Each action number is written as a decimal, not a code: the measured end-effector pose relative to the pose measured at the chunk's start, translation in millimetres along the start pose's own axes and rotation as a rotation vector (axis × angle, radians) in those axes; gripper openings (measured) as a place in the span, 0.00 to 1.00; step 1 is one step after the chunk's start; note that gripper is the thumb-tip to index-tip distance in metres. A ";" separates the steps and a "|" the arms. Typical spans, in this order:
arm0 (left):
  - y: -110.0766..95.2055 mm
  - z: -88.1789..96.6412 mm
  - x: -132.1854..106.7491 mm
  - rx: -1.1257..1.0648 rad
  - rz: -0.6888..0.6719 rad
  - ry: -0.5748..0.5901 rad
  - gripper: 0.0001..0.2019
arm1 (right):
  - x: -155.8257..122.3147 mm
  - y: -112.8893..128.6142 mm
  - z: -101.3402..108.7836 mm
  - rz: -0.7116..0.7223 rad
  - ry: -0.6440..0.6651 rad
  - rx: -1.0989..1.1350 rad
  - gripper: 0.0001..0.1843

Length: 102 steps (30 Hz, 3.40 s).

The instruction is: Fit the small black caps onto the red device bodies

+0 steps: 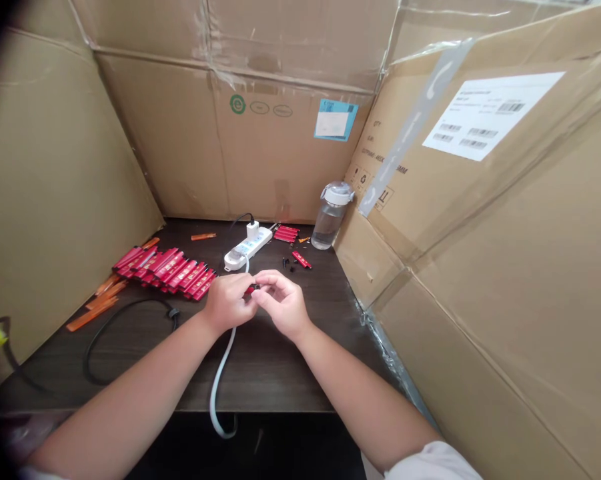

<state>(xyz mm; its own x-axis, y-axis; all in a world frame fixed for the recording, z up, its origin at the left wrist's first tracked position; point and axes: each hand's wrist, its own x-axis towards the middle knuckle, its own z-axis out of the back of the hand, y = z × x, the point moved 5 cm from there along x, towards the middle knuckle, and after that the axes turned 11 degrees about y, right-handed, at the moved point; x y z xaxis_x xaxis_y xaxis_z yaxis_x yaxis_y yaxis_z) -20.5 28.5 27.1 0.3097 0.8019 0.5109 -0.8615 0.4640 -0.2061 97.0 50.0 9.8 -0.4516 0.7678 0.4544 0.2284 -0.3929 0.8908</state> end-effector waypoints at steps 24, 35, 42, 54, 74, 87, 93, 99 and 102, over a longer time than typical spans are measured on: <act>-5.6 -1.2 -0.5 0.082 0.175 -0.014 0.11 | -3.4 33.2 -7.5 0.144 -0.145 -0.532 0.05; -7.4 -2.7 -0.3 0.059 0.215 0.075 0.11 | 4.3 38.2 -7.4 0.178 -0.014 -0.527 0.05; 5.7 -10.0 4.7 0.000 0.398 0.293 0.14 | 8.5 25.8 1.2 0.227 0.027 -0.666 0.06; 7.9 -25.6 2.2 -0.230 0.334 0.610 0.13 | 5.0 19.2 10.0 0.362 0.453 -0.883 0.09; 4.0 -26.4 -0.1 -0.218 0.261 0.659 0.13 | 5.3 13.5 10.8 0.257 0.436 -0.942 0.06; 0.3 -35.0 2.8 -0.101 0.177 0.671 0.25 | 9.1 -38.4 40.0 -0.447 0.364 -0.504 0.08; 0.6 -46.3 1.1 -0.175 0.039 0.818 0.23 | -0.8 -72.2 49.5 -0.657 0.500 -0.269 0.11; -1.2 -51.1 1.7 -0.159 -0.014 0.820 0.21 | -3.0 -75.0 44.9 -0.683 0.498 -0.137 0.14; -0.9 -49.9 2.6 -0.155 0.011 0.785 0.20 | -2.0 -68.1 38.5 -0.654 0.395 -0.118 0.18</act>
<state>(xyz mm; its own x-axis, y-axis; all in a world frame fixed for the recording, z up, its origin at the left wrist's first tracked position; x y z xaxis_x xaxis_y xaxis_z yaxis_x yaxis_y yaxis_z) 1.2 48.9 -13.1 0.5436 0.8110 -0.2163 -0.8185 0.4551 -0.3507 115.6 94.7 -51.8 -0.7422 0.6338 -0.2179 -0.2737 0.0101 0.9618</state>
